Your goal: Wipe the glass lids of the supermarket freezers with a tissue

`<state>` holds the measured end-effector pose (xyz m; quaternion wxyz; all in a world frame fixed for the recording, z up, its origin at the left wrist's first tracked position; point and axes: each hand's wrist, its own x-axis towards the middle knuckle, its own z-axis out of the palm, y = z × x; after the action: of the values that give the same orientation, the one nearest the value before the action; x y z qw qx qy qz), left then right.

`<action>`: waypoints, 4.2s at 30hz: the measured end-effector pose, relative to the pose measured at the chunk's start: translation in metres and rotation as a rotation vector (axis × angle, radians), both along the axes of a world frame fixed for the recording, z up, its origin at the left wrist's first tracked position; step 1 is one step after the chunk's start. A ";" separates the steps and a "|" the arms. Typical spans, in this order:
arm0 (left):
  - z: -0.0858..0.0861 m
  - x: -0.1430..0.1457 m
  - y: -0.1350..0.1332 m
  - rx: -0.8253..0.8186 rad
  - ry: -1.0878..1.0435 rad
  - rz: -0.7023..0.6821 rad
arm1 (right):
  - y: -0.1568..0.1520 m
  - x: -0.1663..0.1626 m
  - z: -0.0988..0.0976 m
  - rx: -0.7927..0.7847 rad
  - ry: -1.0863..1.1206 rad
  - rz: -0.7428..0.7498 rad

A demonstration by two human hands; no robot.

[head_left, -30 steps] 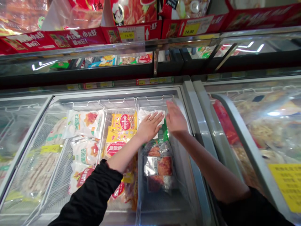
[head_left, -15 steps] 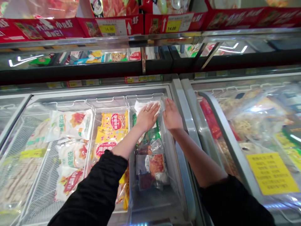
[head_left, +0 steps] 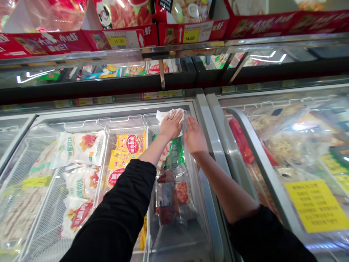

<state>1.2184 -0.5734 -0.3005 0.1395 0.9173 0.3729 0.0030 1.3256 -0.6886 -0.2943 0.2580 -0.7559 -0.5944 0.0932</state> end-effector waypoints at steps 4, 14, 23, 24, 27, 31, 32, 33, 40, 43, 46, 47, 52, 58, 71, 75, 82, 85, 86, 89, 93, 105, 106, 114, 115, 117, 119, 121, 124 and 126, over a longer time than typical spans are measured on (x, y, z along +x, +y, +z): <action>-0.001 -0.042 -0.026 0.019 0.002 -0.180 | 0.000 -0.001 0.002 -0.019 0.034 -0.009; 0.007 -0.017 -0.023 0.001 0.054 0.037 | 0.002 0.001 0.006 -0.007 0.026 -0.003; 0.010 -0.102 -0.114 -0.024 0.005 -0.415 | -0.057 -0.001 0.002 -0.048 0.013 0.106; 0.011 -0.103 -0.108 -0.037 0.013 -0.397 | -0.075 -0.006 0.003 -0.052 0.011 0.116; 0.012 -0.089 -0.100 -0.024 0.023 -0.177 | -0.131 -0.024 0.007 -0.053 -0.002 0.135; 0.010 -0.074 -0.158 0.020 0.005 -0.055 | -0.180 -0.042 0.013 -0.048 -0.003 0.125; 0.010 -0.079 -0.183 0.017 0.013 -0.121 | -0.185 -0.044 0.013 -0.052 0.002 0.118; 0.011 -0.088 -0.208 0.007 0.025 -0.190 | -0.189 -0.045 0.013 -0.056 0.009 0.112; 0.015 -0.158 -0.265 -0.043 0.031 -0.360 | -0.184 -0.040 0.004 -0.080 0.036 0.090; 0.014 -0.141 -0.234 -0.036 0.043 -0.205 | -0.182 -0.040 0.003 -0.070 0.031 0.089; 0.012 -0.112 -0.222 -0.008 0.042 0.005 | -0.182 -0.040 0.003 -0.043 0.043 0.096; 0.012 -0.104 -0.226 -0.004 0.042 0.050 | -0.183 -0.041 0.004 -0.038 0.048 0.098; 0.013 -0.112 -0.295 -0.025 0.060 -0.036 | -0.184 -0.040 0.009 -0.042 0.069 0.110; 0.017 -0.162 -0.324 -0.048 0.087 -0.220 | -0.185 -0.039 0.007 -0.040 0.071 0.130; 0.010 -0.115 -0.321 0.031 0.103 -0.050 | -0.183 -0.039 0.001 -0.026 0.044 0.133; 0.011 -0.161 -0.331 0.056 0.100 -0.123 | -0.186 -0.043 0.008 -0.017 0.009 0.166; 0.003 -0.125 -0.218 0.045 0.044 0.149 | -0.182 -0.049 0.011 -0.018 -0.075 0.197; 0.003 -0.093 -0.190 0.028 0.033 0.218 | -0.180 -0.049 0.009 -0.042 -0.087 0.213; 0.003 -0.087 -0.190 0.022 0.035 0.218 | -0.180 -0.048 0.009 -0.057 -0.090 0.214; 0.006 -0.091 -0.220 -0.012 0.027 0.066 | -0.180 -0.047 0.006 -0.108 -0.094 0.214; 0.015 -0.137 -0.284 -0.077 -0.011 -0.159 | -0.183 -0.047 0.005 -0.112 -0.108 0.205; 0.015 -0.137 -0.204 -0.139 -0.023 -0.020 | -0.185 -0.049 0.024 -0.146 -0.097 0.197; 0.014 -0.125 -0.202 -0.132 -0.002 0.034 | -0.185 -0.048 0.024 -0.157 -0.089 0.202; 0.021 -0.136 -0.322 -0.193 0.091 -0.105 | -0.177 -0.045 0.030 -0.284 -0.063 0.232; 0.023 -0.146 -0.335 -0.202 0.090 -0.144 | -0.180 -0.046 0.032 -0.304 -0.062 0.244; 0.026 -0.167 -0.348 -0.221 0.074 -0.225 | -0.193 -0.049 0.036 -0.321 -0.055 0.276; 0.028 -0.180 -0.345 -0.252 0.057 -0.278 | -0.217 -0.052 0.039 -0.326 -0.031 0.298; 0.028 -0.179 -0.338 -0.283 0.065 -0.235 | -0.245 -0.057 0.041 -0.341 0.005 0.289; 0.027 -0.158 -0.347 -0.285 0.120 0.038 | -0.275 -0.061 0.040 -0.369 0.041 0.257; 0.027 -0.143 -0.368 -0.281 0.153 0.185 | -0.282 -0.061 0.039 -0.377 0.049 0.269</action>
<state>1.0753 -0.9417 -0.2732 0.2365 0.8483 0.4618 -0.1063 1.2641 -0.9701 -0.2550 0.1120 -0.7023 -0.6552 0.2546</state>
